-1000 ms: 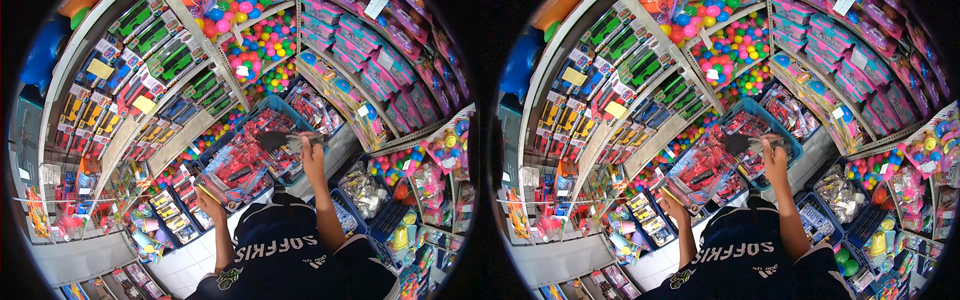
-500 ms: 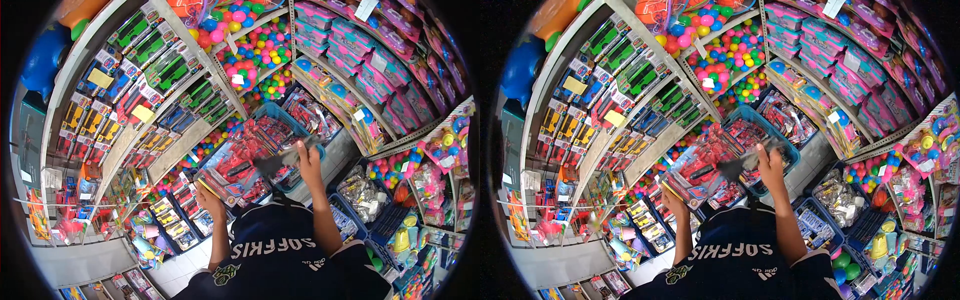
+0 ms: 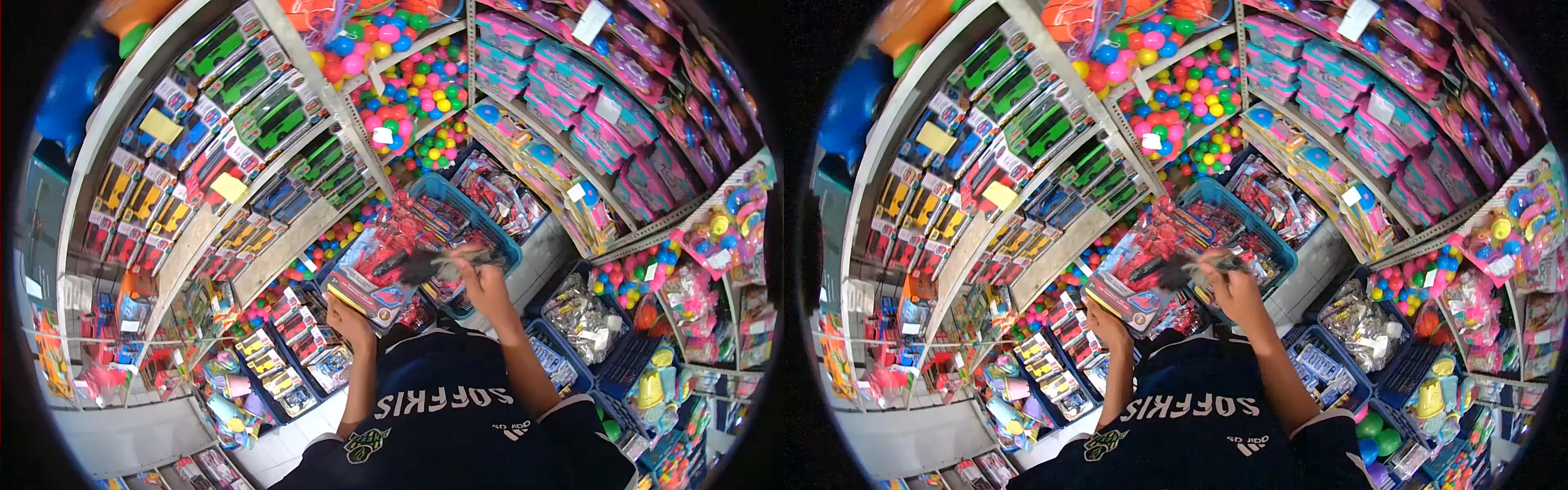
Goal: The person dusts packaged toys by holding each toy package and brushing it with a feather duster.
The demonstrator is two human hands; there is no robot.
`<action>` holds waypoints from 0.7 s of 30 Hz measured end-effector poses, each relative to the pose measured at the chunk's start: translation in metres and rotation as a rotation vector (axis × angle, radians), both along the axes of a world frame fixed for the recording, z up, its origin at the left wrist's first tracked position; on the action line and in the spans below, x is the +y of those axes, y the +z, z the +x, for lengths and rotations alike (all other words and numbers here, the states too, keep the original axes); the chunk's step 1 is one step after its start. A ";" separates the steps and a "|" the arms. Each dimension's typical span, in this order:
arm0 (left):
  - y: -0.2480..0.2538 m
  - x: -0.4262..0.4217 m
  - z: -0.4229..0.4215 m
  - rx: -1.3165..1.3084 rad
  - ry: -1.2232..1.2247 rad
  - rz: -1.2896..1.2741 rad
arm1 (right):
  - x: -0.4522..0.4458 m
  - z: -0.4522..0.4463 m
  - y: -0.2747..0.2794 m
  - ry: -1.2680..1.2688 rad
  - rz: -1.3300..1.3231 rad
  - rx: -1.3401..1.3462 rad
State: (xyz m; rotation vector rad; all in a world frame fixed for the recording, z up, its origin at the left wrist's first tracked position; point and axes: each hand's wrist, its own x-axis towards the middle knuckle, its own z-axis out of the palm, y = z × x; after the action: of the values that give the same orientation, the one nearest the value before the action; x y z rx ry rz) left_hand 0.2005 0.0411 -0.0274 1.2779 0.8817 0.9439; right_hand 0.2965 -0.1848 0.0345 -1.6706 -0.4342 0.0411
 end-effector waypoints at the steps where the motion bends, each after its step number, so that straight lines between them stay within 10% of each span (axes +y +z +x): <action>1: -0.004 0.004 -0.004 -0.002 0.015 -0.003 | 0.005 -0.001 0.000 0.015 -0.003 -0.002; 3: -0.011 0.012 -0.013 -0.010 -0.002 -0.067 | 0.017 -0.005 0.002 0.137 -0.043 -0.260; 8: -0.029 0.035 -0.038 0.052 -0.001 -0.109 | 0.053 -0.025 -0.001 0.337 0.294 0.146; 21: -0.052 0.094 -0.148 -0.108 0.106 -0.537 | 0.117 -0.066 -0.010 0.318 0.110 0.228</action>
State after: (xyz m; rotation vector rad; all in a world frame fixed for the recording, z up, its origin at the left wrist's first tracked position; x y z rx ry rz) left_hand 0.0522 0.1348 -0.0789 0.7208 1.0384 0.7775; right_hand 0.2303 -0.0676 0.0248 -1.4560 -0.5152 0.4312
